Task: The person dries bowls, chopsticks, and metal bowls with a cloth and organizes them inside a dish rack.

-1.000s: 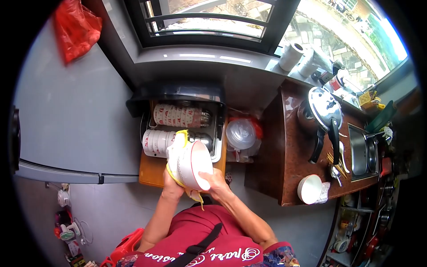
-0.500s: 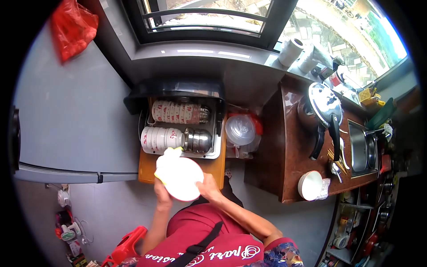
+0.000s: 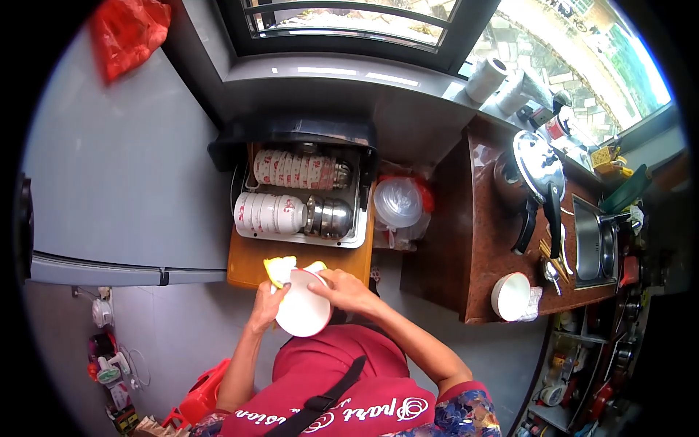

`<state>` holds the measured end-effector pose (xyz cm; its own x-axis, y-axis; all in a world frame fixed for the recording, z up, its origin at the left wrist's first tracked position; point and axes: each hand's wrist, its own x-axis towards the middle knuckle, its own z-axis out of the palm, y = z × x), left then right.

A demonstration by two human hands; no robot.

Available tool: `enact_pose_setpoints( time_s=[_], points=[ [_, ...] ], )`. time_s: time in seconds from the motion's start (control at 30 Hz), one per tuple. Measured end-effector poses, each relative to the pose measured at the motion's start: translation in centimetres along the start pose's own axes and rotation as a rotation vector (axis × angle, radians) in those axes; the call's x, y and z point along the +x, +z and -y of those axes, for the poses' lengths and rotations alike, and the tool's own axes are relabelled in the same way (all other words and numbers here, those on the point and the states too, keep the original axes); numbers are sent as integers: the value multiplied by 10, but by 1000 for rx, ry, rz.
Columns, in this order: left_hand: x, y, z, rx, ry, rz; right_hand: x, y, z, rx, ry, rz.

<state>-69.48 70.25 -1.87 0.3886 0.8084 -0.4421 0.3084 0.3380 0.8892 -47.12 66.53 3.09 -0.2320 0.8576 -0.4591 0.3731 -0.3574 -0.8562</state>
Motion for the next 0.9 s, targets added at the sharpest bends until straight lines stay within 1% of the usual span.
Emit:
enact_pose_setpoints(
  time_s=[0.03,0.13,0.17,0.27,0.3,0.37,0.4,0.43,0.47,0.5,0.57,0.6,0.63,0.67,0.73,0.77,0.8,0.83,0.87,0.9],
  points=[
    [1,0,4,-14,5,-43,-15,-11,20,275,188,135],
    [9,9,14,-70,85,-95,-24,3,14,537,115,132],
    [9,13,13,-115,135,-99,-29,6,13,552,113,125],
    [13,24,7,-119,109,-112,-38,19,7,512,-90,-54],
    [15,28,6,-76,101,-118,-43,24,9,471,-81,-153],
    [21,34,0,10,90,-129,-47,28,11,567,10,-249],
    [23,33,-6,132,152,-82,-50,29,10,613,56,-295],
    [21,35,-14,174,153,-65,-46,34,-10,677,21,-341],
    [20,37,-19,214,157,-51,-50,34,-15,757,85,-351],
    [21,37,-15,129,157,-10,-51,36,-25,818,69,-371],
    [19,29,-12,-191,34,-121,-55,36,-42,894,50,-426],
    [14,29,-20,-350,-31,-177,-58,34,-46,910,46,-460],
    [6,29,-34,-421,122,-254,-61,31,-50,924,42,-492],
    [1,29,-45,-332,253,-278,-64,28,-49,884,48,-508],
    [-11,37,-52,-67,111,-152,-70,17,-45,801,57,-527],
    [-13,55,-60,152,389,-85,-70,16,-48,750,58,-530],
    [-12,71,-64,269,469,97,-70,20,-49,718,42,-526],
    [-13,95,-66,353,599,185,-70,25,-50,685,25,-521],
    [-9,111,-42,699,682,184,-71,29,-53,650,6,-515],
    [-6,117,-38,680,705,252,-72,31,-58,594,-33,-571]
  ],
)
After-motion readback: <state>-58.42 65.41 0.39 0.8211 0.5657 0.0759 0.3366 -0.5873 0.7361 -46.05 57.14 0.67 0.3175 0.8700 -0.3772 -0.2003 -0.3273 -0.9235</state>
